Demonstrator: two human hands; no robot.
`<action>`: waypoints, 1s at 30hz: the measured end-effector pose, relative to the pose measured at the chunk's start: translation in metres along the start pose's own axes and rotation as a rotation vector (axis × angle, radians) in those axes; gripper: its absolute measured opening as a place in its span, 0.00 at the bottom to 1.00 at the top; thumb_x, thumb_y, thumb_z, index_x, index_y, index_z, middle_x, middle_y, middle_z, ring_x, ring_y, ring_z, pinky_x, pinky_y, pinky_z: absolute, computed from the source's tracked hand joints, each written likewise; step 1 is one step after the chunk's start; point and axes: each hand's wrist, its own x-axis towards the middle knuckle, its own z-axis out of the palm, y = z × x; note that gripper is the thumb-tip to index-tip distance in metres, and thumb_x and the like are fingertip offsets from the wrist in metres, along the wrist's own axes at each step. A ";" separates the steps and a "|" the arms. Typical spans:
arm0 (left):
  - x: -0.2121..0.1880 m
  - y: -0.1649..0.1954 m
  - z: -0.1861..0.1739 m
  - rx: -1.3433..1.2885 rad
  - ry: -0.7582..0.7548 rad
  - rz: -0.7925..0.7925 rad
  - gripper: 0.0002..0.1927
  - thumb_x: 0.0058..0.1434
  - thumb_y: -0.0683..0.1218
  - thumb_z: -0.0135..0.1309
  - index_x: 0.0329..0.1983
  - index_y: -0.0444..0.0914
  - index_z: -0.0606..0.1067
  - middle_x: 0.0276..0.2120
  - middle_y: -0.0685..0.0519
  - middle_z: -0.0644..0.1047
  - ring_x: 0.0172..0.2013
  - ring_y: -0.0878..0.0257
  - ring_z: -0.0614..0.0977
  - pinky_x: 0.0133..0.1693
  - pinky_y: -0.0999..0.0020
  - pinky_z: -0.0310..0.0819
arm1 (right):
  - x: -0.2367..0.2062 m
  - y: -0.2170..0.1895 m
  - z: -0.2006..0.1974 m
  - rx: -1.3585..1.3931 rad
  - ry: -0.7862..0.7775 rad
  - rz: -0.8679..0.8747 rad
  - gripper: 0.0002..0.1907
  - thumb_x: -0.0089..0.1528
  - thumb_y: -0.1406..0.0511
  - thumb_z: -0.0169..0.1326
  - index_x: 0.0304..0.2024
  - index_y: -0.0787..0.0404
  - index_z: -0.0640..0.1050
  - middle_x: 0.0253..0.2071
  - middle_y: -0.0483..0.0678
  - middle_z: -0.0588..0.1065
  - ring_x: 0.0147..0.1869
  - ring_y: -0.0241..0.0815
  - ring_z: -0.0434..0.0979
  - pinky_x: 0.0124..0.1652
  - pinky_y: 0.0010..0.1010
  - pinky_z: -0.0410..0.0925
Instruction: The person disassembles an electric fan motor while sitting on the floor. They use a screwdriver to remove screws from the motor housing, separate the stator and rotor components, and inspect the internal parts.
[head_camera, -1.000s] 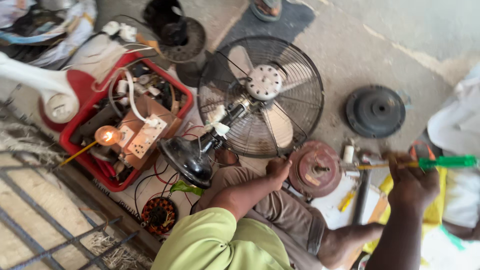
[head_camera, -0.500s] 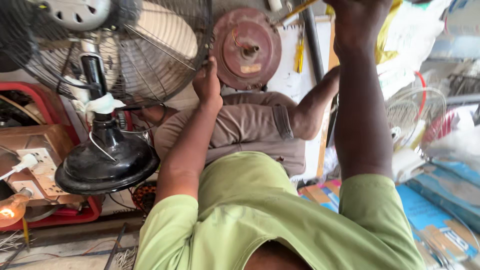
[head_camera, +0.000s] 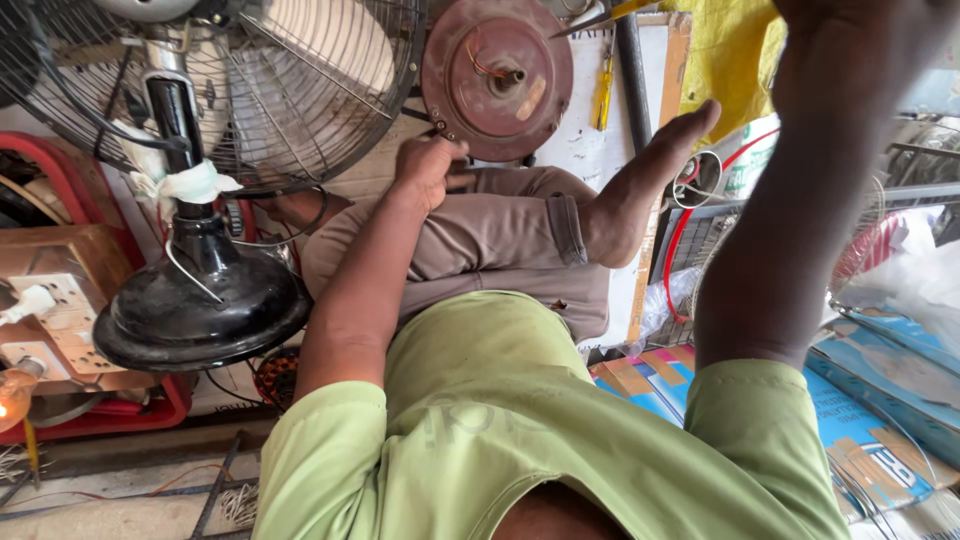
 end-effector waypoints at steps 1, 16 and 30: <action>-0.002 0.001 0.001 0.016 0.009 0.082 0.18 0.56 0.44 0.63 0.48 0.35 0.78 0.40 0.52 0.80 0.41 0.56 0.83 0.39 0.50 0.82 | -0.009 -0.013 -0.004 -0.029 0.022 0.029 0.07 0.71 0.78 0.57 0.42 0.66 0.72 0.35 0.46 0.71 0.34 0.37 0.68 0.33 0.28 0.61; 0.008 -0.015 -0.004 -0.092 -0.011 0.180 0.12 0.60 0.35 0.57 0.48 0.35 0.77 0.43 0.47 0.81 0.44 0.55 0.85 0.49 0.47 0.87 | -0.093 -0.052 0.008 -0.299 -0.030 -0.212 0.11 0.80 0.81 0.51 0.62 0.68 0.69 0.48 0.55 0.76 0.45 0.42 0.76 0.44 0.31 0.71; 0.012 -0.015 -0.011 -0.216 0.030 0.127 0.11 0.66 0.43 0.55 0.50 0.37 0.75 0.51 0.49 0.74 0.57 0.53 0.76 0.53 0.36 0.81 | -0.073 -0.025 0.028 -0.405 -0.209 -0.472 0.39 0.77 0.88 0.51 0.74 0.47 0.51 0.62 0.49 0.67 0.57 0.41 0.73 0.54 0.29 0.70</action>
